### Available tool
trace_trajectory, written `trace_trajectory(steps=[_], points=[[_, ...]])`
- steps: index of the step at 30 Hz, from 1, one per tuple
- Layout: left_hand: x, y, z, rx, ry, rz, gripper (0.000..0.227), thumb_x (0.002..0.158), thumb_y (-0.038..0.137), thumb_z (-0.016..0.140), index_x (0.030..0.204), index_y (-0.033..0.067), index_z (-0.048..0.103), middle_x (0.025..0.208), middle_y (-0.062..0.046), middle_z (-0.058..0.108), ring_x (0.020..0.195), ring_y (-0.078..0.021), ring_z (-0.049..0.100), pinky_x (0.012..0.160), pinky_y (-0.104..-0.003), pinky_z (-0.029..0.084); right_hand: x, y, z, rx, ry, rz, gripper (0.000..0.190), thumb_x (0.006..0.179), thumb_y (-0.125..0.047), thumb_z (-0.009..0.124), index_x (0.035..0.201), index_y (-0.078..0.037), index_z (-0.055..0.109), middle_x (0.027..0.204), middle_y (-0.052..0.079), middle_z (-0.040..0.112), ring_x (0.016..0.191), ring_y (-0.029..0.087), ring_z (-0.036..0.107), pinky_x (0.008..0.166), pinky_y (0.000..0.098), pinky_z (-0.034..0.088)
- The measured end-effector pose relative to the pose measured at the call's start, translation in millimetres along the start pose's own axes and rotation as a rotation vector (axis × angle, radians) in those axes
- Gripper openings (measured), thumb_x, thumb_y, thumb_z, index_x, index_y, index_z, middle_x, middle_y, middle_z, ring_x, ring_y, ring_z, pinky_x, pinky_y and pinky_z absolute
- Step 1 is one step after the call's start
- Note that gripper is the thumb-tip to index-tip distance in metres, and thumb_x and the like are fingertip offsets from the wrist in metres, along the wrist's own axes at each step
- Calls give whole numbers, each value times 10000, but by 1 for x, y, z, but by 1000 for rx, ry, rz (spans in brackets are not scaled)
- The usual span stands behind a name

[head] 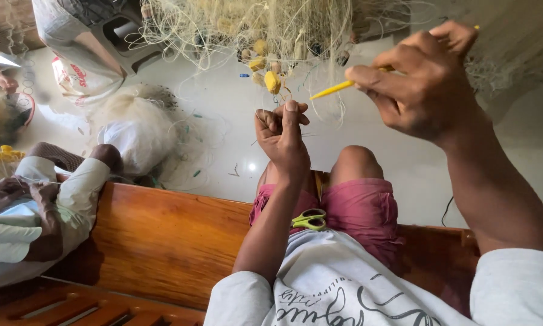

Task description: Attaching yellow foam floats to a fishing net using a yellow plastic shuttle

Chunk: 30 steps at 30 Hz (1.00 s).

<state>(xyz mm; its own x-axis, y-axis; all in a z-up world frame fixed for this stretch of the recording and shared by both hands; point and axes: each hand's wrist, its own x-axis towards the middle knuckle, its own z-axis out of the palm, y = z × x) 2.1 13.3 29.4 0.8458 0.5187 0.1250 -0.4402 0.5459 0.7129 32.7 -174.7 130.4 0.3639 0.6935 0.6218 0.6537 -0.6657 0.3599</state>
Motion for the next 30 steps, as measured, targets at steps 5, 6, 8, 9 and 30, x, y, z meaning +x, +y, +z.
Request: trace_trajectory(steps=[5, 6, 8, 9, 30], points=[[0, 1, 0, -9, -21, 20, 409, 936, 147, 656, 847, 161, 257, 772, -123, 665, 685, -157, 613, 729, -337, 504, 13, 1, 9, 13, 44, -5, 132, 1058, -199, 828, 1107, -320, 820, 995, -91, 726, 901, 220, 611, 961, 416, 281], [-1, 2, 1, -7, -23, 13, 402, 937, 144, 647, 838, 161, 258, 774, -132, 664, 692, -161, 621, 716, -333, 497, 14, 0, 10, 40, 41, -2, 119, 1075, -200, 811, 1105, -316, 812, 980, -94, 710, 885, 224, 603, 936, 417, 280], [0, 3, 1, -6, -24, 6, 396, 939, 140, 639, 829, 160, 259, 777, -142, 663, 699, -164, 628, 703, -329, 490, 15, 1, 14, 66, 37, 0, 111, 1093, -202, 793, 1102, -312, 804, 965, -97, 694, 868, 227, 596, 911, 418, 279], [0, 2, 1, -29, -31, -11, 395, 943, 142, 637, 826, 161, 259, 777, -149, 666, 675, -162, 607, 686, -319, 475, 14, 2, 17, 149, 35, 1, 85, 1069, -215, 813, 1111, -289, 820, 967, -93, 709, 871, 215, 590, 926, 408, 263], [-8, -34, -8, 114, -213, 92, 350, 995, 108, 641, 835, 166, 336, 817, -160, 709, 650, -129, 655, 528, -190, 455, -58, -91, -8, 1724, 683, 420, 265, 1101, -394, 405, 1176, -154, 489, 826, 80, 587, 701, 223, 638, 757, 411, 542]])
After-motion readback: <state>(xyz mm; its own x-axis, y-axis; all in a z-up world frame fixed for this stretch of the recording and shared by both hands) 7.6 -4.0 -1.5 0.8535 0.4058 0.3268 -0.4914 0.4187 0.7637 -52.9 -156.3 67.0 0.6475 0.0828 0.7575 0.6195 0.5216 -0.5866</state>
